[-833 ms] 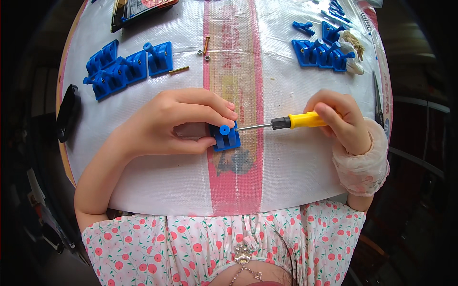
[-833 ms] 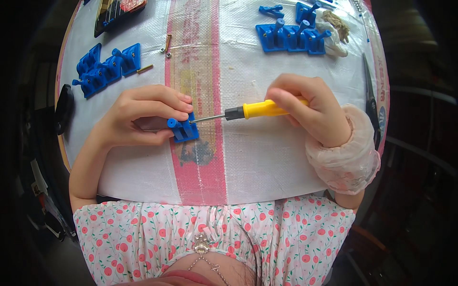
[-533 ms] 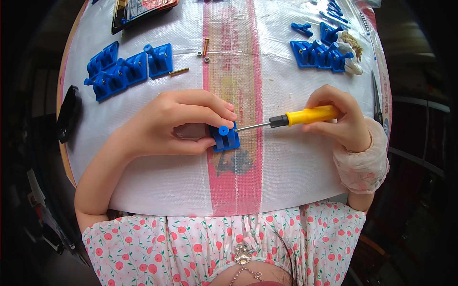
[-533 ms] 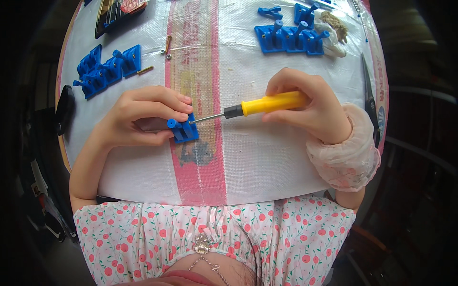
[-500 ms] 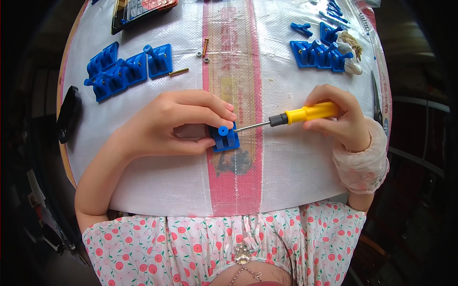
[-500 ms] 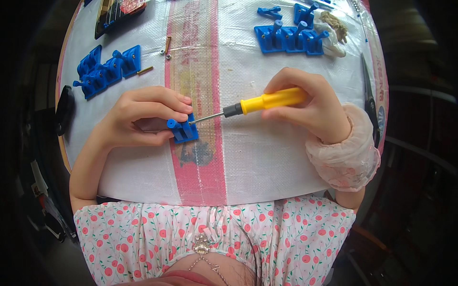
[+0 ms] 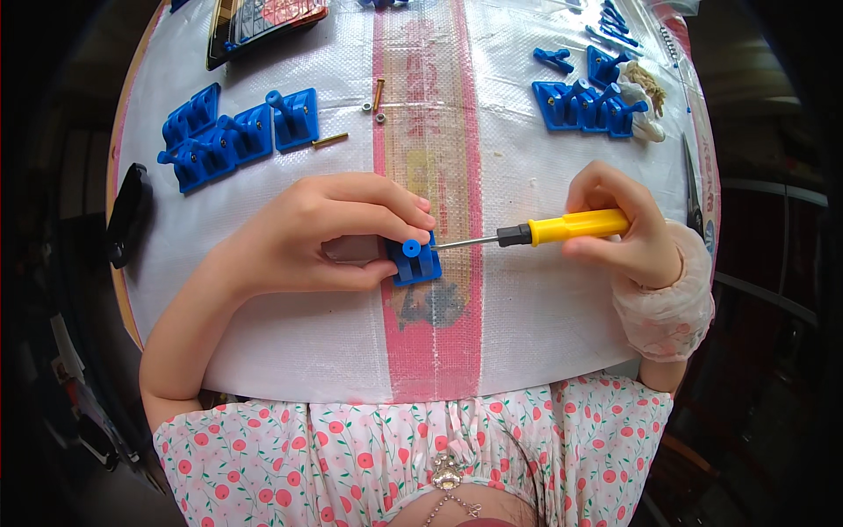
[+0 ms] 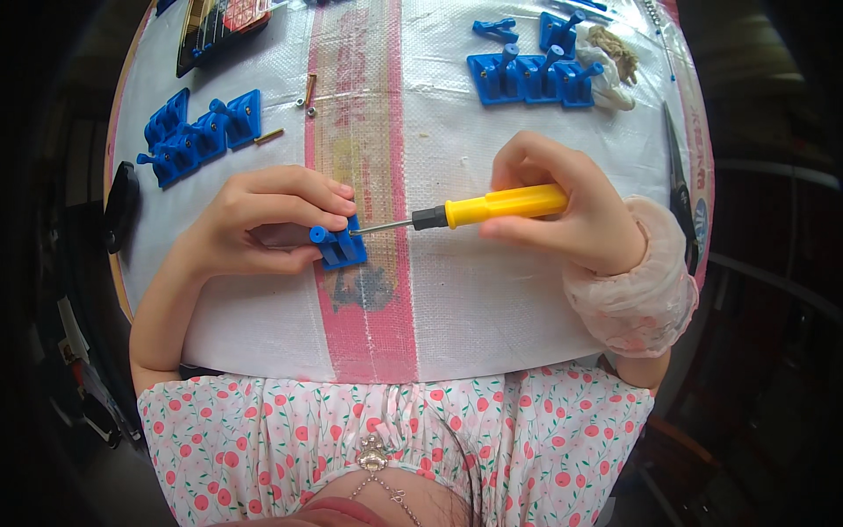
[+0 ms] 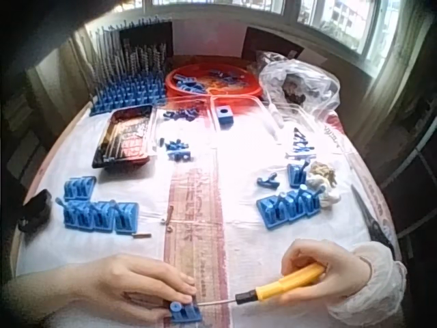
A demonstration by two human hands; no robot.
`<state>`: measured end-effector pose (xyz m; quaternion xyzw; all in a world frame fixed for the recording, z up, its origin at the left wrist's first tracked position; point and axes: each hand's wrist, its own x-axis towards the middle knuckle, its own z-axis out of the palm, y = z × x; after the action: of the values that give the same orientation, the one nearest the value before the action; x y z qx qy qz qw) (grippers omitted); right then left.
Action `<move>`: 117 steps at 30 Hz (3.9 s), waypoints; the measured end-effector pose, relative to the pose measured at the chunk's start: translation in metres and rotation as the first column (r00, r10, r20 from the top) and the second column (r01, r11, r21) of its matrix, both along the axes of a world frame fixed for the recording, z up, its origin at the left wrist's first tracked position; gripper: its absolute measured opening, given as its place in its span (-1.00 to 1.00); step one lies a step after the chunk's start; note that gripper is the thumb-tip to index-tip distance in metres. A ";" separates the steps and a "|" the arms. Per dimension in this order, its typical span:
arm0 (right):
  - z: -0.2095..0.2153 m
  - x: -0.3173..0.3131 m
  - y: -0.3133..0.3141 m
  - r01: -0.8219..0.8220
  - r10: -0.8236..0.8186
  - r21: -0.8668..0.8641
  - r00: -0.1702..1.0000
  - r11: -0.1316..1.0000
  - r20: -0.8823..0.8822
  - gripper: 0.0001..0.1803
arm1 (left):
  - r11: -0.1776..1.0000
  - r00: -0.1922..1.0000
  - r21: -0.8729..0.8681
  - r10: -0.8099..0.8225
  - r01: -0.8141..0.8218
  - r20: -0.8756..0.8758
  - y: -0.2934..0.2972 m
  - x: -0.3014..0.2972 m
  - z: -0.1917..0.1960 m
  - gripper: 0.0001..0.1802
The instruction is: Assembling blue plastic components using a screwdriver and small screws.
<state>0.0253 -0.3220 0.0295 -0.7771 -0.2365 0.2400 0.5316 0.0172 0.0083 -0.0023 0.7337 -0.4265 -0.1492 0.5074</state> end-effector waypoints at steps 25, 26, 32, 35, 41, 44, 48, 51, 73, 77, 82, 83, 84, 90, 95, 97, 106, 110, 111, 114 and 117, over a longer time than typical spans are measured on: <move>0.009 -0.007 0.011 0.180 -0.207 -0.145 0.957 0.973 -0.204 -0.80 | 1.000 0.999 -0.030 -0.006 0.005 -0.036 0.003 0.000 -0.002 -0.56; 0.010 -0.008 0.013 0.204 -0.238 -0.161 0.942 0.966 -0.235 -0.80 | 1.000 0.999 -0.031 -0.007 0.006 -0.033 0.003 -0.001 -0.001 -0.56; 0.009 -0.007 0.009 0.091 -0.095 -0.086 0.994 0.992 -0.045 -0.80 | 1.000 0.999 -0.025 -0.013 0.012 -0.045 0.002 0.000 0.001 -0.56; 0.010 -0.006 0.002 0.021 -0.021 -0.034 1.000 0.999 0.015 -0.68 | 1.000 0.998 -0.028 -0.012 0.010 -0.057 0.003 0.000 0.001 -0.56; -0.004 0.002 -0.002 -0.064 0.067 -0.022 0.977 0.998 0.203 -0.64 | 0.999 0.999 -0.029 -0.023 0.021 -0.045 0.002 0.001 0.001 -0.57; -0.002 0.004 -0.001 -0.044 0.054 -0.048 0.974 0.998 0.220 -0.73 | 1.000 0.999 -0.023 -0.022 0.021 -0.046 0.003 0.000 0.001 -0.58; 0.002 0.000 -0.001 0.028 -0.018 -0.138 0.997 0.990 0.072 -0.80 | 0.999 0.999 -0.023 -0.026 0.025 -0.041 0.002 0.002 0.001 -0.57; -0.001 -0.004 0.007 0.106 -0.057 -0.176 0.964 0.979 0.260 -0.78 | 1.000 0.999 -0.021 -0.023 0.022 -0.033 0.002 0.002 0.001 -0.57; 0.005 -0.010 0.010 0.130 -0.140 -0.130 0.988 0.983 -0.069 -0.82 | 1.000 0.999 -0.023 -0.022 0.021 -0.032 0.002 0.001 0.000 -0.57; 0.010 -0.007 0.013 0.105 -0.104 -0.008 0.972 0.994 -0.212 -0.81 | 1.000 0.999 -0.012 -0.017 0.016 -0.042 0.002 0.000 0.002 -0.58; 0.001 0.000 0.004 -0.013 0.014 0.004 0.996 1.000 -0.083 -0.76 | 1.000 0.999 -0.027 -0.012 0.011 -0.037 0.002 0.000 -0.001 -0.58; 0.000 0.002 0.005 -0.027 0.027 -0.001 0.999 1.000 0.024 -0.75 | 1.000 0.999 -0.028 -0.011 0.010 -0.036 0.001 0.000 -0.001 -0.58; -0.001 0.002 0.006 -0.041 0.041 -0.008 0.990 0.999 0.131 -0.75 | 1.000 0.999 -0.030 -0.010 0.009 -0.034 0.001 0.001 0.000 -0.58; -0.009 -0.001 0.007 -0.006 -0.006 0.065 0.983 0.998 0.182 -0.72 | 1.000 1.000 -0.027 -0.009 0.008 -0.027 0.004 0.000 -0.001 -0.59; -0.002 -0.007 0.008 0.035 -0.037 0.016 0.993 0.999 0.112 -0.76 | 1.000 1.000 -0.024 0.004 -0.004 0.005 0.003 -0.004 -0.001 -0.57; 0.002 -0.009 0.009 0.059 -0.059 -0.023 0.998 0.998 0.029 -0.77 | 1.000 1.000 -0.025 0.003 -0.003 0.018 0.003 -0.004 -0.001 -0.57; 0.011 0.001 -0.001 -0.106 0.122 -0.121 0.983 0.987 0.134 -0.72 | 0.999 1.000 0.045 -0.010 0.009 0.022 -0.001 -0.001 0.004 -0.51; 0.000 0.002 0.000 -0.158 0.177 -0.083 0.935 0.984 0.308 -0.73 | 0.998 1.000 0.064 0.019 -0.019 0.003 -0.004 -0.005 0.010 -0.52; -0.002 0.002 0.001 -0.171 0.185 -0.072 0.926 0.983 0.328 -0.73 | 0.997 0.999 0.076 0.032 -0.033 0.020 -0.003 -0.005 0.009 -0.53; 0.002 0.001 0.007 -0.168 0.204 -0.126 0.899 0.978 0.388 -0.71 | 0.996 0.997 0.050 0.074 -0.075 0.014 -0.003 -0.002 0.007 -0.56; -0.003 -0.003 0.011 -0.141 0.168 -0.091 0.854 0.986 0.493 -0.68 | 0.986 0.986 0.048 0.160 -0.162 0.040 -0.003 -0.001 0.009 -0.58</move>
<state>0.0220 -0.3106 0.0264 -0.8046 -0.4209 0.0790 0.4112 0.0159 0.0055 0.0068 0.7810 -0.3710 -0.1051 0.4912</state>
